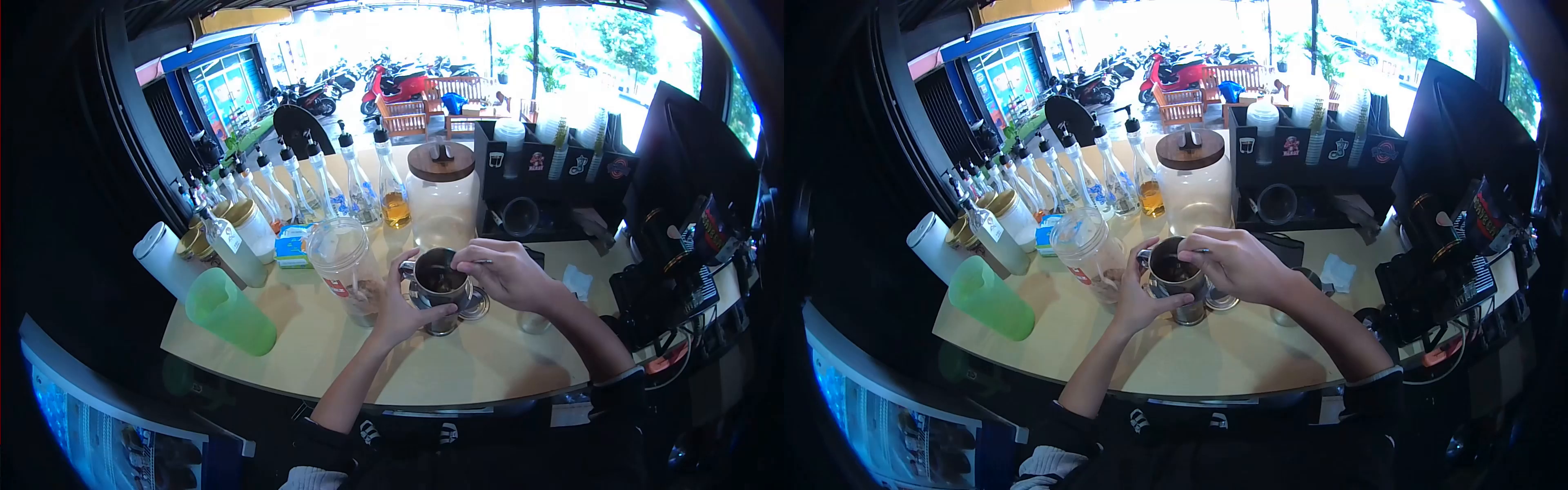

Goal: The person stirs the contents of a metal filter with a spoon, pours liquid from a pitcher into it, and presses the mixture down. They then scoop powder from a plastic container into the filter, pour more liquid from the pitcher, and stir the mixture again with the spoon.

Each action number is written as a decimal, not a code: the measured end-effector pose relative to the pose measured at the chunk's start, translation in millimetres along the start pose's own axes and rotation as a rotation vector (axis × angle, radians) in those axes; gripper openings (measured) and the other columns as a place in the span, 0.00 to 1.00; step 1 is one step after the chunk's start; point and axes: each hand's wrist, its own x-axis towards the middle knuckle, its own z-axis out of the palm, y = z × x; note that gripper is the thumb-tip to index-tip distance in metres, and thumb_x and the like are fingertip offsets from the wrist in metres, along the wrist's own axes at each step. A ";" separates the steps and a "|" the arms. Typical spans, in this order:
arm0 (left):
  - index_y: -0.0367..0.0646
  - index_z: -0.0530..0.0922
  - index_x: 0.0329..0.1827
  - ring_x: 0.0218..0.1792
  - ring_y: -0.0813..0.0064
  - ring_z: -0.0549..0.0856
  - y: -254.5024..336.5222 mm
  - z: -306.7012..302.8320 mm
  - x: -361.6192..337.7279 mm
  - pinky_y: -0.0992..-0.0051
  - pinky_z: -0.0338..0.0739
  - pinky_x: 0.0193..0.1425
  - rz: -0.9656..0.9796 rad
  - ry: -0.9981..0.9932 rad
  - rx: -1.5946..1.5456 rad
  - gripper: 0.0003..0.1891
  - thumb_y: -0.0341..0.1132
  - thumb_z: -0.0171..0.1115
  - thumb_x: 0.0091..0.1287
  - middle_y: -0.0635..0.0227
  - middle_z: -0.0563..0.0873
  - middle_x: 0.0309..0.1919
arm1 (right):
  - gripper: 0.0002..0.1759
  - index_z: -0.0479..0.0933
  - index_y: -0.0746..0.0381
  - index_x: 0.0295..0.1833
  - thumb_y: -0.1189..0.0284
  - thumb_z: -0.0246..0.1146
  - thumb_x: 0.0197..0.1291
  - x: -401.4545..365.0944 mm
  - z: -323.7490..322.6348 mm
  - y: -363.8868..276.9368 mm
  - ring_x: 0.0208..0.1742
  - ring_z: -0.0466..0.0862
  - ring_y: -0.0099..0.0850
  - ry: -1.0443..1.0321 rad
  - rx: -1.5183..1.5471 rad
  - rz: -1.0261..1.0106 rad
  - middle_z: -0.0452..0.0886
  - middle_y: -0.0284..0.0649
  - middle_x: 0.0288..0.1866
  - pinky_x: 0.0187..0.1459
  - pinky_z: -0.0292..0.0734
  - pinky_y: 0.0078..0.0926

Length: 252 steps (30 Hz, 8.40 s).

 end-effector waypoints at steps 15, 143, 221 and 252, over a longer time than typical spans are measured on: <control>0.43 0.62 0.69 0.60 0.64 0.78 0.1 0.6 -0.9 0.64 0.69 0.67 0.013 0.018 -0.026 0.55 0.46 0.86 0.35 0.58 0.78 0.56 | 0.07 0.75 0.62 0.41 0.74 0.65 0.59 -5.6 9.2 1.8 0.35 0.81 0.41 0.020 -0.131 -0.124 0.77 0.39 0.33 0.36 0.78 0.36; 0.47 0.70 0.63 0.67 0.61 0.69 75.8 -37.1 40.6 0.64 0.67 0.72 0.385 -0.404 0.285 0.41 0.31 0.80 0.41 0.62 0.67 0.62 | 0.09 0.78 0.68 0.44 0.76 0.53 0.70 -26.0 -18.4 4.4 0.38 0.78 0.20 0.040 0.615 0.249 0.80 0.37 0.40 0.40 0.76 0.21; 0.43 0.73 0.59 0.57 0.62 0.77 78.0 -8.6 4.1 0.63 0.71 0.64 0.356 0.012 0.515 0.42 0.41 0.83 0.38 0.64 0.75 0.52 | 0.26 0.76 0.63 0.53 0.81 0.68 0.43 -51.6 10.5 -27.3 0.36 0.80 0.36 0.207 -0.439 -0.308 0.79 0.38 0.42 0.39 0.77 0.34; 0.40 0.71 0.60 0.59 0.61 0.76 88.0 -27.8 -14.8 0.65 0.70 0.66 0.347 -0.044 0.298 0.45 0.47 0.84 0.39 0.59 0.73 0.54 | 0.19 0.78 0.57 0.56 0.75 0.65 0.56 -50.7 37.4 -93.6 0.42 0.82 0.38 0.269 -0.575 -0.017 0.82 0.38 0.42 0.43 0.79 0.35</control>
